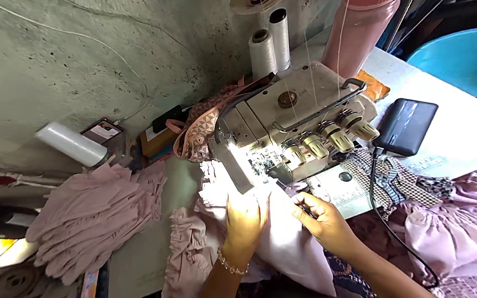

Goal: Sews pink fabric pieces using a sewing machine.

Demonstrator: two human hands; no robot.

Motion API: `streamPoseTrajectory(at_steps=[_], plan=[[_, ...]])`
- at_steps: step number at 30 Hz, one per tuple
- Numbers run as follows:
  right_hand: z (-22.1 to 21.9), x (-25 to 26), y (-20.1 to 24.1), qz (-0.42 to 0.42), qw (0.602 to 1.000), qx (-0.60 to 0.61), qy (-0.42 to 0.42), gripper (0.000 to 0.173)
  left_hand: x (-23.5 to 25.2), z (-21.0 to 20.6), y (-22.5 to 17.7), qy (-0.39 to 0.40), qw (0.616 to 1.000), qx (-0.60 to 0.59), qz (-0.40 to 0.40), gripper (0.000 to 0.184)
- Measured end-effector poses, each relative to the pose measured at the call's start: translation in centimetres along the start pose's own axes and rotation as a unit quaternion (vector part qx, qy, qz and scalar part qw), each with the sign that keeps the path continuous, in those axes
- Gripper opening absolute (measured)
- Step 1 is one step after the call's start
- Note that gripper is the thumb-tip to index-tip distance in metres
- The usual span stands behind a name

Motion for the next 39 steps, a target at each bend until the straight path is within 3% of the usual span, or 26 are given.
streamPoseTrajectory(at_steps=[5,13,25,39], plan=[[-0.1,-0.2,-0.4,0.003,1.000,-0.010,-0.002,0.022,-1.1,0.6,-2.1,0.024,0.999,0.039,-0.028,0.036],[-0.1,0.1,-0.3,-0.008,1.000,-0.026,-0.003,0.017,-1.2,-0.5,-2.0,0.044,0.998,0.022,-0.039,0.037],[-0.3,-0.5,-0.9,-0.031,0.999,-0.010,0.011,0.017,-1.1,-0.2,-0.5,0.046,0.996,-0.053,-0.061,0.032],[-1.7,-0.6,-1.2,-0.054,0.997,0.048,0.039,0.013,0.0,-0.3,2.6,0.080,0.986,-0.144,-0.031,0.029]])
Point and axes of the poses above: each hand's wrist, its own x-axis towards the middle knuckle, its own z-axis out of the back of the hand, y = z × x, the point moved 8 cm from there along x, towards the middle knuckle, and after that the axes turned 2 degrees about -x, right-handed, at the moved point
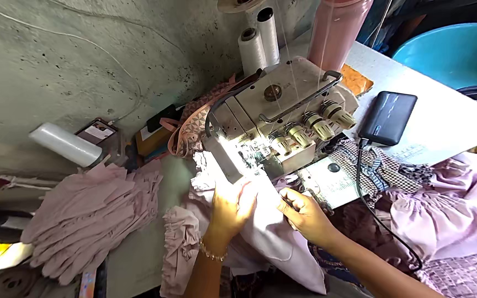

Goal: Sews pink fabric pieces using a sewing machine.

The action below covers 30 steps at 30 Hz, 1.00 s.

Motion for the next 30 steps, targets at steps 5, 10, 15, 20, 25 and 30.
streamPoseTrajectory(at_steps=[5,10,15,20,25,30], plan=[[-0.3,-0.2,0.0,-0.004,1.000,0.010,-0.002,0.011,0.2,0.0,0.8,0.013,1.000,-0.018,0.011,0.029],[-0.6,0.1,0.2,0.003,1.000,0.001,-0.008,0.010,0.7,0.1,2.0,0.027,0.999,-0.031,0.018,0.028],[-2.3,-0.5,0.0,0.009,0.999,-0.036,0.000,0.019,1.2,0.4,3.6,0.046,0.996,-0.053,0.051,0.030],[-6.9,-1.2,1.7,0.029,0.992,-0.096,0.075,0.031,2.6,1.4,5.2,0.050,0.988,-0.089,0.117,0.058],[-7.0,-0.3,2.4,0.030,0.990,-0.090,0.101,0.033,4.0,2.2,5.9,0.018,0.998,-0.052,0.041,0.055],[-6.4,-1.4,1.8,0.046,0.962,-0.189,0.190,0.026,2.0,2.5,5.6,0.074,0.992,0.045,0.088,0.056]])
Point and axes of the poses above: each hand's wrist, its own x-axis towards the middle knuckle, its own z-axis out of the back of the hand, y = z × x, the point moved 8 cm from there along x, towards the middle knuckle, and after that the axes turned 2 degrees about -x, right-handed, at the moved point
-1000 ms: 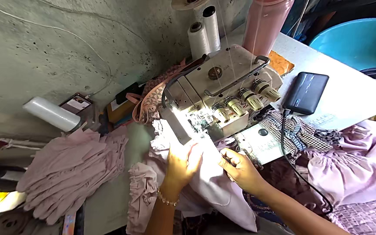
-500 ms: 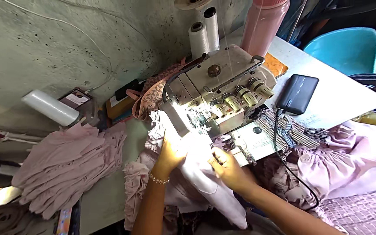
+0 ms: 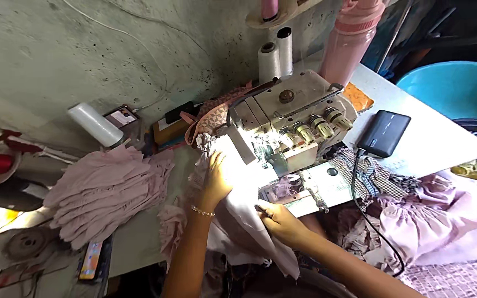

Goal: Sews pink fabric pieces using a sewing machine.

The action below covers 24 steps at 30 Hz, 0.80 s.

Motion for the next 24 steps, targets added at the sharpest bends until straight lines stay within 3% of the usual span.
streamPoseTrajectory(at_steps=[3,6,9,12,16,20,24], plan=[[1.8,-0.8,0.5,0.001,0.992,-0.122,0.032,0.025,-0.3,1.1,-1.3,0.016,0.990,0.141,0.021,0.043],[4.6,-1.4,1.2,-0.004,0.975,-0.220,0.007,0.035,1.1,2.5,-2.5,-0.021,0.986,0.160,-0.028,0.043],[7.8,-1.9,2.9,-0.022,0.962,-0.267,-0.048,0.052,3.4,2.6,-1.9,0.055,0.991,0.118,-0.005,0.051],[9.4,-1.7,5.1,0.024,0.942,-0.314,-0.114,0.041,4.9,2.4,-0.8,0.126,0.985,0.114,0.024,0.048],[8.4,-0.6,7.4,0.074,0.938,-0.308,-0.144,0.033,5.2,4.6,-1.1,0.128,0.990,0.057,-0.036,0.018],[6.1,2.2,7.5,0.100,0.953,-0.246,-0.149,0.039,4.2,7.7,-0.9,0.116,0.992,-0.020,-0.036,0.016],[3.7,5.6,8.8,0.080,0.963,-0.219,-0.137,0.039,3.0,9.0,-0.4,0.108,0.994,-0.025,-0.022,0.022]])
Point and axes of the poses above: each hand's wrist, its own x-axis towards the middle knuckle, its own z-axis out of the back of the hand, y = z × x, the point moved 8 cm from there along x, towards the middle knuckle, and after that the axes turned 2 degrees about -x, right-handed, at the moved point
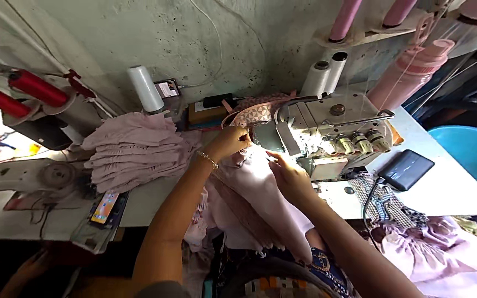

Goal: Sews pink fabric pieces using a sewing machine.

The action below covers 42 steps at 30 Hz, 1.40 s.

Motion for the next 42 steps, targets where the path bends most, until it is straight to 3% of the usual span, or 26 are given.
streamPoseTrajectory(at_steps=[5,12,16,20,23,27,33,38,40,42], plan=[[-2.3,3.1,2.2,0.022,0.999,0.017,0.023,0.036,-1.7,0.6,-0.7,-0.038,0.999,0.002,0.011,0.028],[-2.1,4.8,4.0,0.051,0.998,-0.020,-0.013,0.027,-3.3,0.9,-1.7,-0.095,0.995,0.008,-0.011,0.031],[0.2,1.5,2.6,0.014,0.992,-0.124,-0.013,0.031,-4.2,1.7,-1.5,-0.116,0.993,-0.013,-0.006,0.032],[2.7,-3.3,-1.0,0.020,0.956,-0.286,-0.064,0.027,-7.2,2.9,-0.4,-0.179,0.983,-0.029,-0.007,0.028],[2.6,-3.5,-2.8,-0.016,0.948,-0.315,-0.036,0.025,-8.2,1.7,0.7,-0.172,0.983,-0.071,-0.002,0.029],[1.6,-2.5,-2.2,0.042,0.935,-0.347,-0.052,0.025,-9.1,0.9,1.5,-0.169,0.983,-0.072,0.013,0.030],[0.4,-0.5,-2.5,0.072,0.949,-0.300,-0.057,0.030,-15.1,2.6,3.9,-0.178,0.979,-0.061,0.080,0.034],[2.0,-2.2,-2.2,-0.001,0.948,-0.315,-0.043,0.044,-22.7,2.4,9.7,-0.144,0.955,-0.019,0.260,0.036],[2.6,-4.0,-1.7,-0.017,0.970,-0.234,-0.067,0.044,-24.0,1.4,11.2,-0.137,0.944,-0.005,0.299,0.033],[2.0,-5.9,-0.2,0.032,0.986,-0.134,-0.093,0.050,-22.6,0.2,11.8,-0.142,0.949,-0.012,0.281,0.032]])
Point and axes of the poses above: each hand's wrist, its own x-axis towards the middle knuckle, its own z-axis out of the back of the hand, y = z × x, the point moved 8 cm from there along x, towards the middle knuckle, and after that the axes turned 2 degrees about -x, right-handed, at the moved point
